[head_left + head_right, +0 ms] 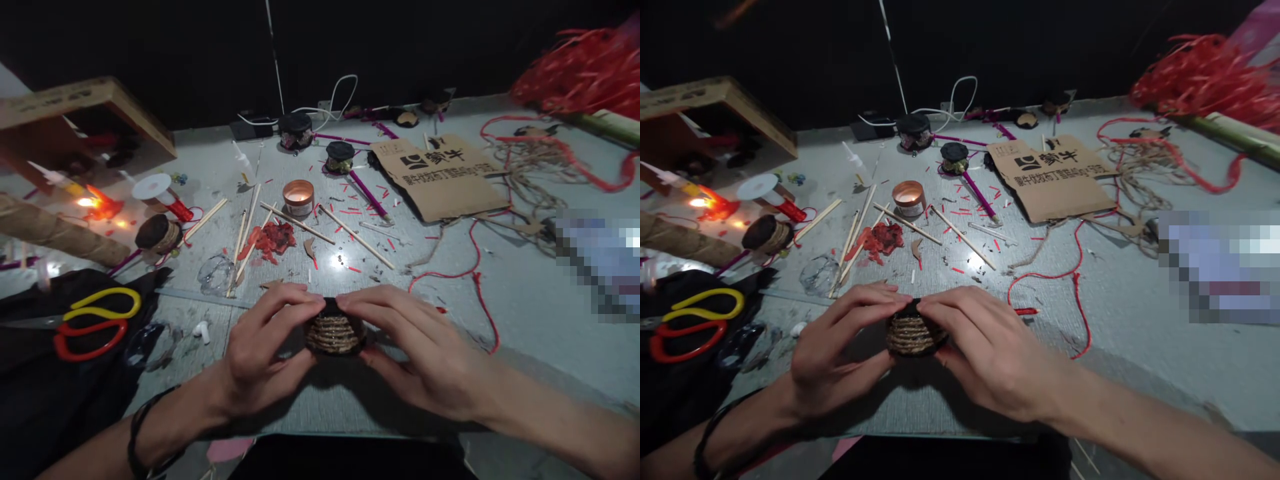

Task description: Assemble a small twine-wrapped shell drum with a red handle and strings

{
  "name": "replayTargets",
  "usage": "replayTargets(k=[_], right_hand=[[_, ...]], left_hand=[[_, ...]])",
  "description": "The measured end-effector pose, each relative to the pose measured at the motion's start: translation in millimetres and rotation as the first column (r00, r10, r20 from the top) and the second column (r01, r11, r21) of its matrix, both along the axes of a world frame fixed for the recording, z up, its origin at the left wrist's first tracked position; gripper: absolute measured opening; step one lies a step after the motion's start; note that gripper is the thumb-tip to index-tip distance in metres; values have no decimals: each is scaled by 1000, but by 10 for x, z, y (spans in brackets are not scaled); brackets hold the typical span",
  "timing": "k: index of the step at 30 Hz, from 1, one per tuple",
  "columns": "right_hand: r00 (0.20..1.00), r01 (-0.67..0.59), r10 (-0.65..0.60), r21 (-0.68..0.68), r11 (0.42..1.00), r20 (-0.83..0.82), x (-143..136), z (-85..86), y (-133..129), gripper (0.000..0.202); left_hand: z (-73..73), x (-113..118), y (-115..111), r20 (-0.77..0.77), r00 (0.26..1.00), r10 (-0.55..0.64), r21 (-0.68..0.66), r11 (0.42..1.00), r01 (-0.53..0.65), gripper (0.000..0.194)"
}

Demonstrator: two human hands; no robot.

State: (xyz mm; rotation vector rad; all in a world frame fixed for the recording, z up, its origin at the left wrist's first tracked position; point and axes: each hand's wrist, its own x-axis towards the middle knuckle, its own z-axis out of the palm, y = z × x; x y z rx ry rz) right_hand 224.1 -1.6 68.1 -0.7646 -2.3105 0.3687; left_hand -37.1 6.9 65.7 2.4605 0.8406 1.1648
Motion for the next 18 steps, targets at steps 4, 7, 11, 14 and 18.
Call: replayTargets(k=[4,7,11,14,18], right_hand=[[1000,16,-16,18,1000,11,10,-23,47,41],[999,-13,14,9,1000,-36,19,-41,98,48],[999,6,-7,-27,1000,-42,32,-53,144,63],[1000,25,-25,-29,999,10,52,-65,165,55],[999,15,-14,-7,1000,42,66,-64,165,44]], left_hand=[[-38,26,48,36,999,-5,-17,1000,6,45],[-74,49,87,93,996,17,-60,998,-11,49],[-99,64,121,177,984,7,-77,997,7,51],[-118,64,133,230,973,-21,-106,993,46,54],[-140,53,127,200,978,-54,-167,982,88,61]])
